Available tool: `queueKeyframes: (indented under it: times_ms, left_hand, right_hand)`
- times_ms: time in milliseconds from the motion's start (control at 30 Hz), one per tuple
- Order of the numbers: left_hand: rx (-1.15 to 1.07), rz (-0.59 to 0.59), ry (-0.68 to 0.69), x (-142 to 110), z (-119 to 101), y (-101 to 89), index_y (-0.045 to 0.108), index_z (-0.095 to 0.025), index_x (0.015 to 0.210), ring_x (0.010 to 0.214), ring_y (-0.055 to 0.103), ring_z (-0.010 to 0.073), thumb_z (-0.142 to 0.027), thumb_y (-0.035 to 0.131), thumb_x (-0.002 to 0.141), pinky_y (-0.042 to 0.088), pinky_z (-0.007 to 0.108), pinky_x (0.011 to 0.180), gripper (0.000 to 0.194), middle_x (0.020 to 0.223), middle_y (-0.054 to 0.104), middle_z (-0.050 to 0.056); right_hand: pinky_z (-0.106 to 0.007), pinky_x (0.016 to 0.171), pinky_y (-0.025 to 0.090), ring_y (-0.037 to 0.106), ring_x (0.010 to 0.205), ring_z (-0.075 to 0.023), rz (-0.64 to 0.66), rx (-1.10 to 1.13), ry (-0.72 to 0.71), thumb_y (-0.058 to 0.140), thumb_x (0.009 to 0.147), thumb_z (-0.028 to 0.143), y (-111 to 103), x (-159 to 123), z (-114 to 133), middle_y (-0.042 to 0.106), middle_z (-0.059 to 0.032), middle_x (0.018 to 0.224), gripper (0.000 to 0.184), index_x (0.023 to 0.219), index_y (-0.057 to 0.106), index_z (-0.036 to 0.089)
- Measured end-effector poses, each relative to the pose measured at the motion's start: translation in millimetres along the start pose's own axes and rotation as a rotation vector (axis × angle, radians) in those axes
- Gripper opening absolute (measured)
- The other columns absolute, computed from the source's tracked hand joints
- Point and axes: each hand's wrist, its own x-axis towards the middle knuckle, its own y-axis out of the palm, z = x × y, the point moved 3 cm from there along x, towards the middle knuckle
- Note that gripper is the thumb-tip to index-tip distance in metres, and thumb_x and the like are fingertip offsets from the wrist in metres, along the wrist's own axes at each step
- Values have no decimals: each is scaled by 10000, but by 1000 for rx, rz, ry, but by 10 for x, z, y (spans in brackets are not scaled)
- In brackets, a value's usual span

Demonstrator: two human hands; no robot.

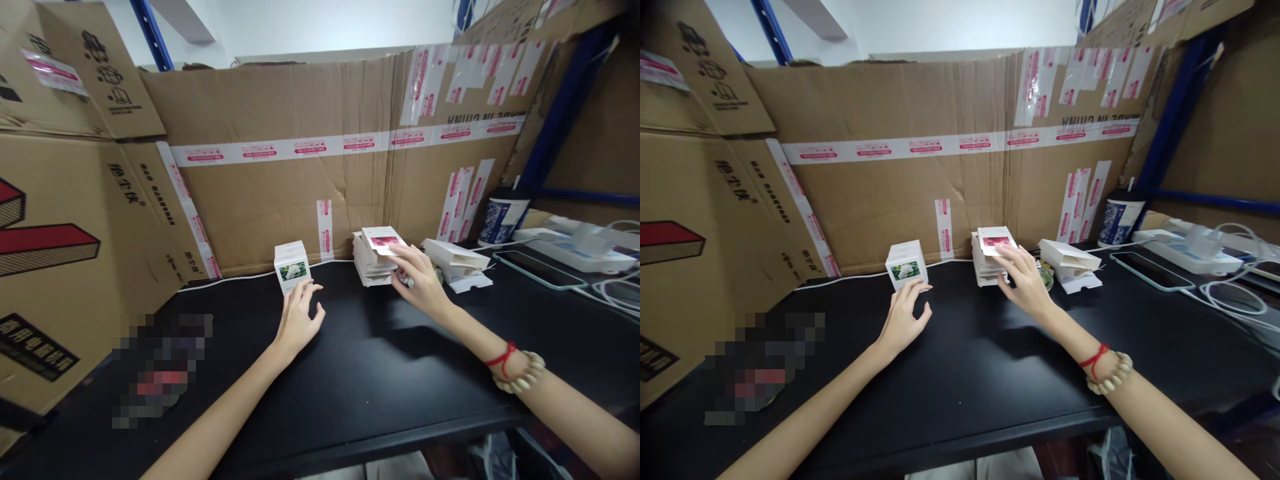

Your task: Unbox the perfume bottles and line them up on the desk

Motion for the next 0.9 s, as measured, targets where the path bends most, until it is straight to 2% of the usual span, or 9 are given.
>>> queueKeyframes:
  times_ms: [100,200,367,433,500,600,700,800,900]
  left_hand:
    - [-62,11,-19,10,-21,-19,534,-202,1022,1107,503,217,-146,460,779,367,378,926,260,1104,555,78]
    - [-252,67,-105,17,-51,-8,580,-203,969,1033,538,209,-238,453,823,367,381,915,196,1021,610,53]
    - [-952,298,-558,-17,-64,148,584,-127,980,705,614,184,-556,287,860,450,285,592,535,824,658,86]
    - [-1125,332,-707,-34,-72,187,533,-120,1067,664,623,179,-591,431,792,447,260,550,555,821,665,82]
    - [-1175,303,-792,-40,-70,188,478,-140,1142,699,635,182,-509,646,680,463,251,583,615,862,675,70]
    - [-1233,255,-837,-38,-76,178,487,-150,1151,739,644,192,-419,730,625,479,259,637,639,906,684,71]
    - [-1344,258,-878,-41,-83,196,572,-135,1059,746,648,188,-436,689,676,483,265,679,501,925,690,82]
    - [-1374,408,-907,-59,-88,224,626,-128,1003,711,650,181,-462,673,692,482,262,672,459,884,699,86]
    - [-1310,609,-827,-75,-102,209,656,-119,985,655,644,173,-503,663,686,474,255,637,487,816,703,83]
  right_hand:
    - [-435,869,487,559,1055,-221,-194,37,39,478,816,80,-64,-26,-55,603,-77,1112,430,1188,526,289]
    - [-383,798,526,596,982,-205,-235,91,-97,515,798,59,-120,-32,64,633,-67,1037,417,1139,567,294]
    - [-279,761,534,604,976,-170,95,254,-477,501,839,97,-104,-19,563,669,-65,979,251,1034,619,202]
    - [-250,720,527,593,1002,-166,188,278,-605,479,856,108,-73,-38,735,666,-67,1005,215,1006,615,179]
    - [-227,651,515,603,970,-157,255,302,-664,453,870,125,-29,-59,826,663,-73,988,195,994,597,167]
    - [-219,606,503,614,858,-144,337,410,-484,475,862,253,52,-63,788,642,-84,936,198,1020,550,162]
    - [-222,604,507,584,779,-127,365,565,-64,496,829,322,130,-59,606,577,-93,1004,264,1050,517,178]
    - [-197,505,479,545,729,-105,358,665,295,476,842,304,188,-84,448,479,-105,1140,294,1119,494,207]
    - [-210,498,470,543,767,-118,443,818,458,459,852,354,244,-104,417,405,-119,1262,447,1278,387,242]
